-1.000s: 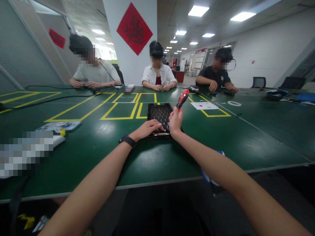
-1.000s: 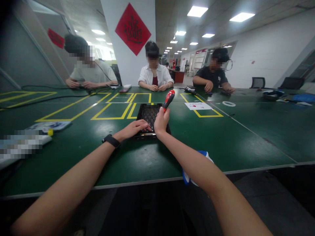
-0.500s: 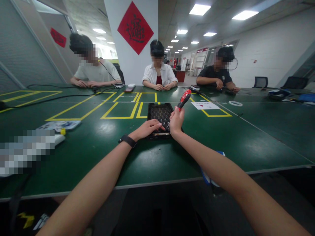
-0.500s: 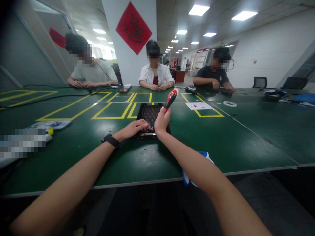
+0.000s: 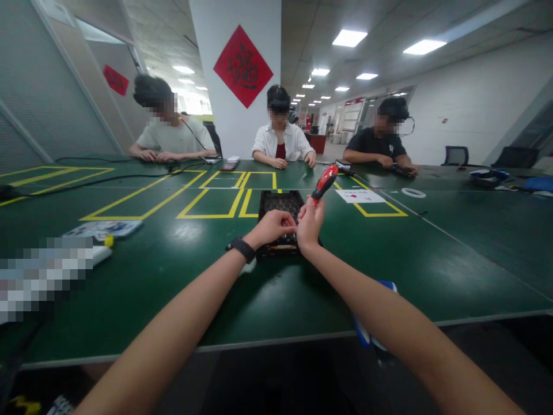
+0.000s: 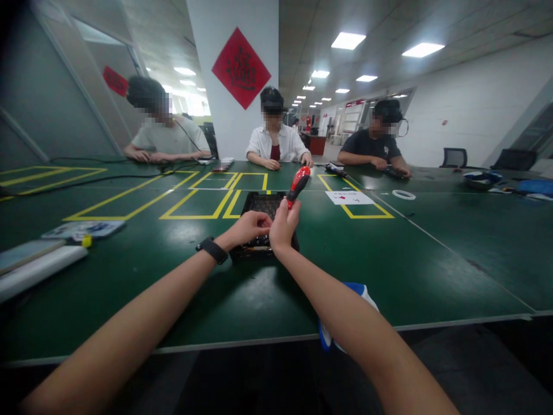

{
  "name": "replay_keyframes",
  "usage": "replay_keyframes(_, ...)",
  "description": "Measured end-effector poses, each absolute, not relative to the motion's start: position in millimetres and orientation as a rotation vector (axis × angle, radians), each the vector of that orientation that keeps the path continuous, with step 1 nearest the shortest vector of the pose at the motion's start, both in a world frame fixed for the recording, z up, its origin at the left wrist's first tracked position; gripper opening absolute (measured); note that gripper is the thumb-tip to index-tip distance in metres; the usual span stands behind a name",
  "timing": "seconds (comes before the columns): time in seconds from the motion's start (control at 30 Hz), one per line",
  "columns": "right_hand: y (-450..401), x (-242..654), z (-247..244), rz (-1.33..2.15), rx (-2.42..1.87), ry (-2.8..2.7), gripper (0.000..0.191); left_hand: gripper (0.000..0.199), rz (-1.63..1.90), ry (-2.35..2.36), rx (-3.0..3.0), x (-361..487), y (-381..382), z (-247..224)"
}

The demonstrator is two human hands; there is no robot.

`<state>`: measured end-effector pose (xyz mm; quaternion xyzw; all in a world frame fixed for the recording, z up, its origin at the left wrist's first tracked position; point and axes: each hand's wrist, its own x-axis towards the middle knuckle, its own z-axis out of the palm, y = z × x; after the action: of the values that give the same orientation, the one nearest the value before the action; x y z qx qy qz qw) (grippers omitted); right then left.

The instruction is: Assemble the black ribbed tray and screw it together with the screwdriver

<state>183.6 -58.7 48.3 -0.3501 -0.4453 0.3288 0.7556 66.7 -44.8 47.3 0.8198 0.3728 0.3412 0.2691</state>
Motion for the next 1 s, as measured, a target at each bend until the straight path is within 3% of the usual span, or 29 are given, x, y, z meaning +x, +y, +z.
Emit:
replay_keyframes(0.53,-69.2,177.2,47.3,0.671,-0.679,-1.080,0.026,0.024,1.024,0.965,2.336,62.5,-57.6,42.0)
replay_keyframes(1.0,-66.3,174.4,45.6,0.733,-0.683,-1.052,0.028,0.015,1.028,0.942,2.113,63.4,-59.7,39.5)
